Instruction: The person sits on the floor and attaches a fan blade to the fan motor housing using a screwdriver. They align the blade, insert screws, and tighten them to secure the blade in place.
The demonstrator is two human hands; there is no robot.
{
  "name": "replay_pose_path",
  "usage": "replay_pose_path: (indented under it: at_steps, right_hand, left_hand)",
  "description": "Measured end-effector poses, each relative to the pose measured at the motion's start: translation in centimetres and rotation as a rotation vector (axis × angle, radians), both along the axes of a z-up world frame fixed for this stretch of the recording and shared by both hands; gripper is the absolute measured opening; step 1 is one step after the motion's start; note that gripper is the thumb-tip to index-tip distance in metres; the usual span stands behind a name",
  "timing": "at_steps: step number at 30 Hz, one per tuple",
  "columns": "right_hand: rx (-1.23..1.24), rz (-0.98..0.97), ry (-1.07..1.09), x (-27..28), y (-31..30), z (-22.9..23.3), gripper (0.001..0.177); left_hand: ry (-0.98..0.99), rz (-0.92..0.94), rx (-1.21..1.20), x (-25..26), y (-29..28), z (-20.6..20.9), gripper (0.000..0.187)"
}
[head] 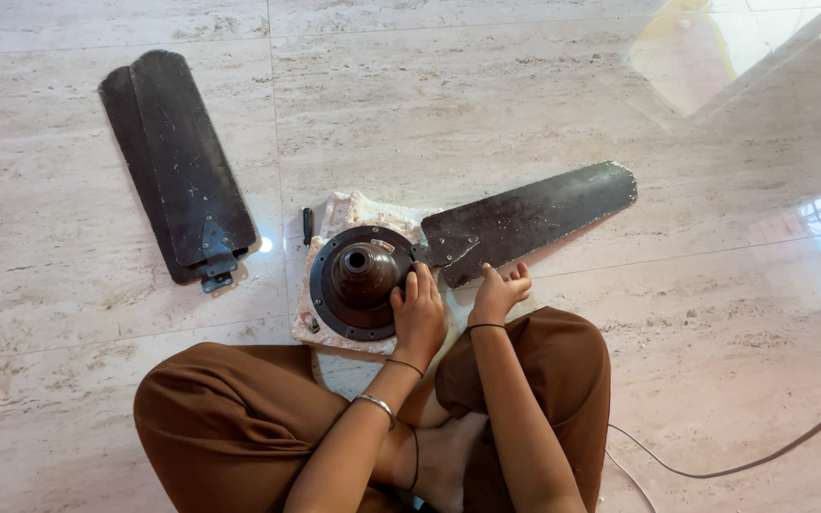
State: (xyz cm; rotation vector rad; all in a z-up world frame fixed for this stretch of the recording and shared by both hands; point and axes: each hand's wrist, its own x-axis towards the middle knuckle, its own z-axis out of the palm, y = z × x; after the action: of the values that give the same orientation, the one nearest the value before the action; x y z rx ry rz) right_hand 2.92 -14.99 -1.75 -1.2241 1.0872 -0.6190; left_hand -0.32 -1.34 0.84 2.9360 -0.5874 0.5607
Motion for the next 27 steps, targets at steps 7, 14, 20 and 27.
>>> replay_pose_path:
  at_steps: [7,14,20,27]
  right_hand:
    - [-0.513,0.437,-0.089,-0.7,1.8,2.4,0.024]
    - [-0.835,0.879,-0.230,-0.8,4.1,4.9,0.020]
    - [-0.935,0.973,-0.159,0.1,4.0,5.7,0.023]
    - [-0.946,0.925,-0.159,0.2,4.5,5.4,0.014]
  left_hand:
    - [-0.011,0.023,-0.099,-0.5,0.4,-0.2,0.061]
    - [0.103,-0.021,-0.162,-0.8,1.2,-1.1,0.058]
    - [0.059,-0.011,-0.252,-1.5,1.5,-1.1,0.061]
    - [0.117,-0.035,-0.332,-1.6,1.3,-0.7,0.052]
